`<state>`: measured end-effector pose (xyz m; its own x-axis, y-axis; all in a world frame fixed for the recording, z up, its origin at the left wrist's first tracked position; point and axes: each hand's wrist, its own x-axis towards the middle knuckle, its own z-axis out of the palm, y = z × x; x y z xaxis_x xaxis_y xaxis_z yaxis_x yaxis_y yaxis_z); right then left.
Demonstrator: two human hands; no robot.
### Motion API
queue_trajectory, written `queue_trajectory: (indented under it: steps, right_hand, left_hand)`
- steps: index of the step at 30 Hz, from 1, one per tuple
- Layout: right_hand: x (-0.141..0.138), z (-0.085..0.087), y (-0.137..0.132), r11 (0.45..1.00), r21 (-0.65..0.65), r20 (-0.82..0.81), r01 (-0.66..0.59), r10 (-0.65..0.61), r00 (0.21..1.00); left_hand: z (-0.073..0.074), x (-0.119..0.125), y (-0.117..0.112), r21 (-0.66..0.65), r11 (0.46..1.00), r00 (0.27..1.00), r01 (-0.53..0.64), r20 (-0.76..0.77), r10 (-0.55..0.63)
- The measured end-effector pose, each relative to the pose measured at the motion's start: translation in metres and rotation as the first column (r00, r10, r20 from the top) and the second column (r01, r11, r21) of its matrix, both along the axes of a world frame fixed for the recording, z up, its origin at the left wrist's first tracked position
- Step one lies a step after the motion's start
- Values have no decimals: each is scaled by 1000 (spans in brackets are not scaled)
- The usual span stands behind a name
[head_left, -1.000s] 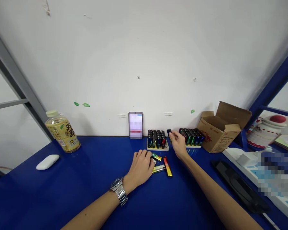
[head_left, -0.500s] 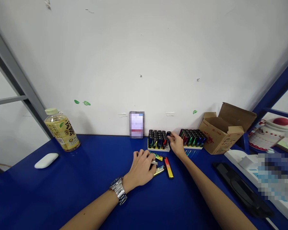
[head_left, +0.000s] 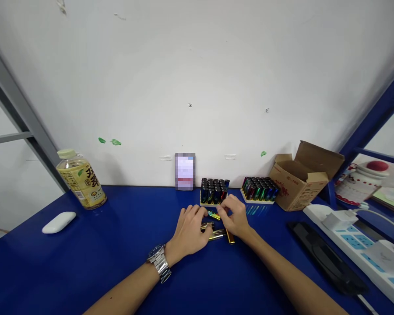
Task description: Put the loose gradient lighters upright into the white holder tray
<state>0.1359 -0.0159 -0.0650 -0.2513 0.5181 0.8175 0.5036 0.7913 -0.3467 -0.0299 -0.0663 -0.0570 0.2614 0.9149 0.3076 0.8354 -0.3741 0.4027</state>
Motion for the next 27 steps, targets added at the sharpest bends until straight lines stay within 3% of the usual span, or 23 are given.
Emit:
queue_trajectory:
  steps: [5, 10, 15, 19, 21, 24, 27]
  right_hand:
    - [0, -9, -1, 984, -125, 95, -131, 143, 985]
    - [4, -10, -1, 974, -209, 124, -83, 110, 986]
    - [-6, -2, -7, 965, -259, 171, -46, 92, 981]
    - [-16, 1, -8, 926, -337, -77, -171, 153, 985]
    - [-16, 2, -5, 926, -343, -270, -160, 66, 961]
    - [-5, 2, 7, 931, -353, -552, -93, -126, 824]
    - [10, -1, 20, 901, -403, -675, -163, -173, 717]
  left_hand:
    - [7, 0, 1, -170, 985, 999, 20, -39, -27]
    - [-4, -4, 7, -142, 988, 991, 57, 126, -39]
    - [-16, -8, 10, -94, 983, 926, 157, 360, -114]
    - [-15, -7, 7, -23, 979, 911, 204, 372, -181]
    - [-11, -5, 5, 16, 983, 920, 182, 351, -176]
    - [-6, -3, 2, 23, 988, 941, 155, 301, -155]
    - [-5, -2, 1, -6, 990, 968, 144, 208, -140]
